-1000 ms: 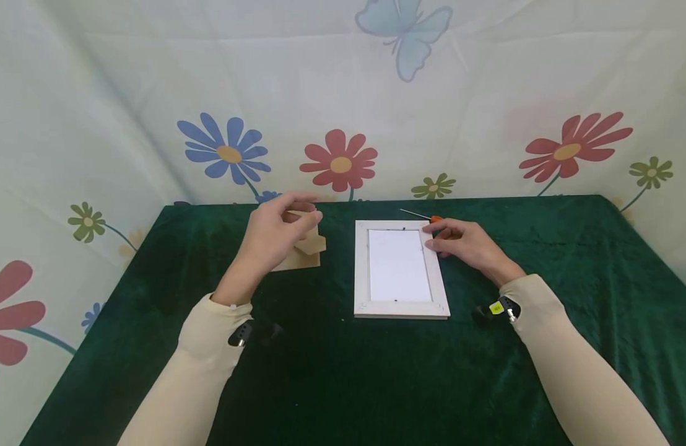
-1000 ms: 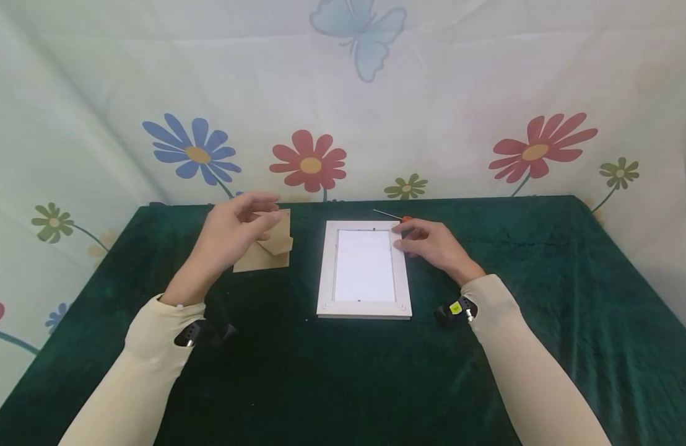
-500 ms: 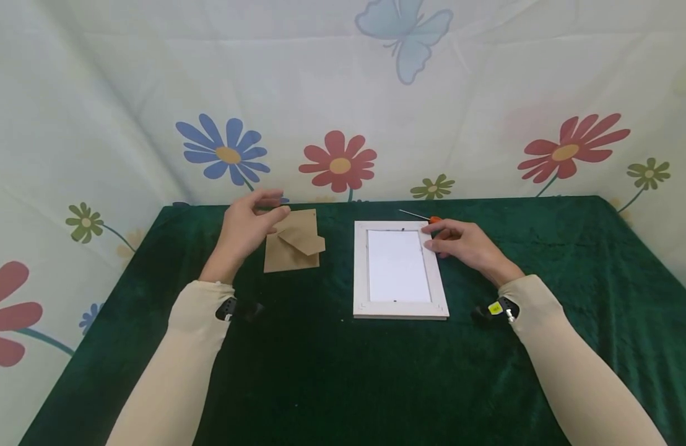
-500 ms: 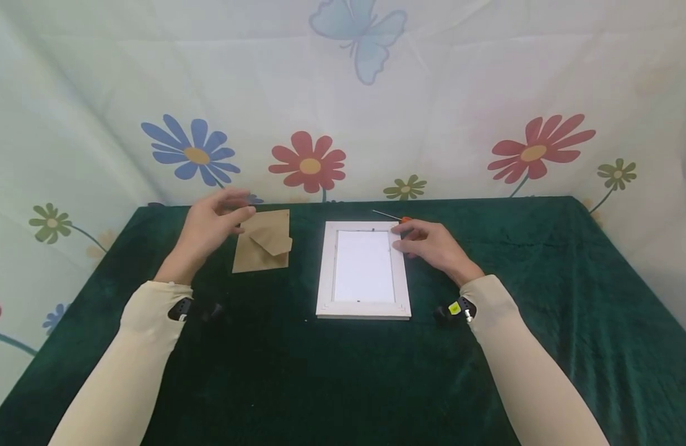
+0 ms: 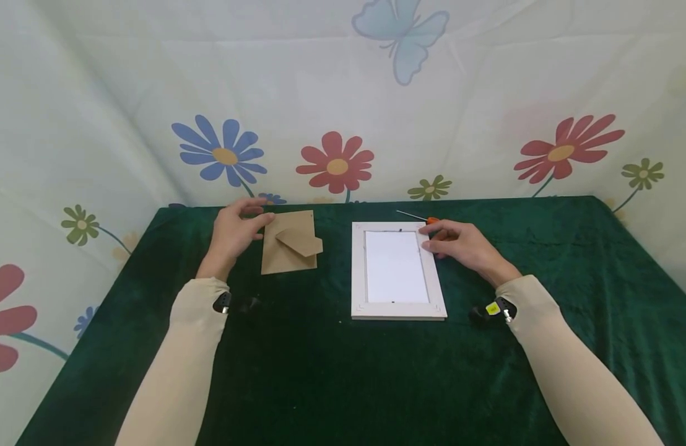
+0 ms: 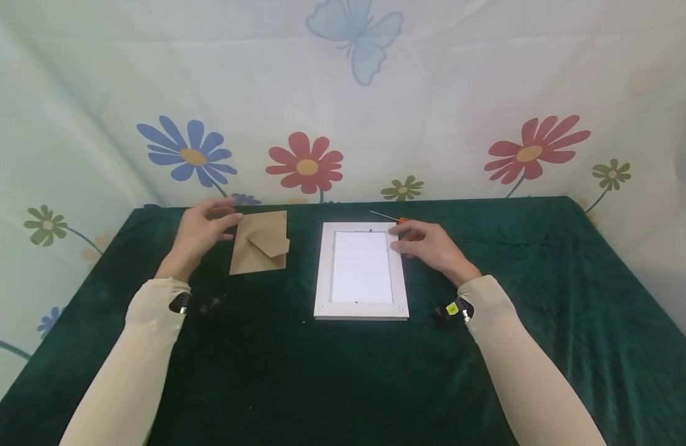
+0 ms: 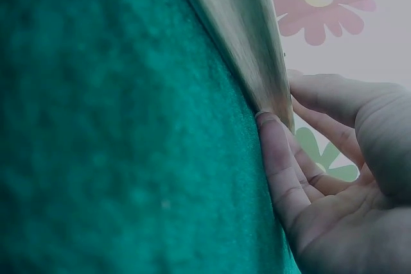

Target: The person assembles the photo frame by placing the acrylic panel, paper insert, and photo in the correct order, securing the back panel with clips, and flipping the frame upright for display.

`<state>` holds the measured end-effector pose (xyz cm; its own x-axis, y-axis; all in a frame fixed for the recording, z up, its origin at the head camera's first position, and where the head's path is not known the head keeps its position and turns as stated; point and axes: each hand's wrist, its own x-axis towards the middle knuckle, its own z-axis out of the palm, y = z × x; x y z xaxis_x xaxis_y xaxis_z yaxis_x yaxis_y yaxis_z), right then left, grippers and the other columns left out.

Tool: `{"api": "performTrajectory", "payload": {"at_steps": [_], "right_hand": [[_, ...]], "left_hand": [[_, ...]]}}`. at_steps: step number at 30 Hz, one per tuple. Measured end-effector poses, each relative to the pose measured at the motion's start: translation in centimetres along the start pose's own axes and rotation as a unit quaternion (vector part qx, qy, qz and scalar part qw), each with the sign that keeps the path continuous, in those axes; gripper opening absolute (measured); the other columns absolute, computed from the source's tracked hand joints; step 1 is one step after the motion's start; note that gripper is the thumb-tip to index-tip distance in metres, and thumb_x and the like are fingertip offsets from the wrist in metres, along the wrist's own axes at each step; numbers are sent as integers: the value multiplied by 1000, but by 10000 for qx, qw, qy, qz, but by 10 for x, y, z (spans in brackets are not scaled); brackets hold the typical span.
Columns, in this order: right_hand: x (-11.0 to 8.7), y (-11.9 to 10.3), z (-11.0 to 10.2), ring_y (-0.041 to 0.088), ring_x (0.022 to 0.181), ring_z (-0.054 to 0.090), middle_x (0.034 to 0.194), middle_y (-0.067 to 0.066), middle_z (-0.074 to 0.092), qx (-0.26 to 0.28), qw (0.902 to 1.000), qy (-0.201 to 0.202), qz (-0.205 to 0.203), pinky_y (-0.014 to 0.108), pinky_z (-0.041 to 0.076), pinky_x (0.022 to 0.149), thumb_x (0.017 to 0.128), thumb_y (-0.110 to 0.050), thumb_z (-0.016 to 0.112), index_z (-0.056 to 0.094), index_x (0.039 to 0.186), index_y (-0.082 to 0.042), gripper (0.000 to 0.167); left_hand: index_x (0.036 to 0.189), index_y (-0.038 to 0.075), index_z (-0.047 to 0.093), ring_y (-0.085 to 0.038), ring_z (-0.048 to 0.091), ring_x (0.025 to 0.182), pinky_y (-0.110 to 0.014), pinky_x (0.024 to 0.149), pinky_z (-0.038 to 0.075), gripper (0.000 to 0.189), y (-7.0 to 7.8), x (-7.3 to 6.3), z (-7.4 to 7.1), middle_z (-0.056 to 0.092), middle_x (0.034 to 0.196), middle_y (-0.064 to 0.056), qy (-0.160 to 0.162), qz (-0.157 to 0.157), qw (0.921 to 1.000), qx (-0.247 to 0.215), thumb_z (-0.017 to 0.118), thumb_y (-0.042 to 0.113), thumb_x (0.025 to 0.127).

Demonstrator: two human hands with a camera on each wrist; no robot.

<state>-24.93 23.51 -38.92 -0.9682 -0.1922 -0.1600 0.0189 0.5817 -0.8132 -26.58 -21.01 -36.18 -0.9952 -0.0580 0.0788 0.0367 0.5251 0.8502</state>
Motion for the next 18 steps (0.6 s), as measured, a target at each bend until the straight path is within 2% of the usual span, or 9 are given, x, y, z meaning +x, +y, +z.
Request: {"api": "performTrajectory", "payload": {"at_steps": [10,15,18], "right_hand": [[1,1,0,33,105,65,127,14,66,18,10000,-4,-3,64,42,111,100,-39,76,65,146,-19,51],[1,2,-1,33,104,65,125,15,66,-11,10000,-10,-73,60,46,108,100,-39,76,65,146,-17,52],[1,2,0,33,104,65,125,14,67,-25,10000,-12,-79,60,46,108,100,-39,76,65,146,-17,52]], "left_hand": [[151,6,58,-41,68,118,-51,98,58,51,-13,5,1,55,149,-24,-68,-247,9996,134,70,25,105],[151,5,57,-43,67,118,-55,103,54,51,-18,5,4,55,149,-25,-194,-455,9981,360,69,20,104],[151,4,57,-45,63,124,-60,107,50,52,-20,5,7,55,149,-26,-283,-471,9967,594,70,19,103]]}}
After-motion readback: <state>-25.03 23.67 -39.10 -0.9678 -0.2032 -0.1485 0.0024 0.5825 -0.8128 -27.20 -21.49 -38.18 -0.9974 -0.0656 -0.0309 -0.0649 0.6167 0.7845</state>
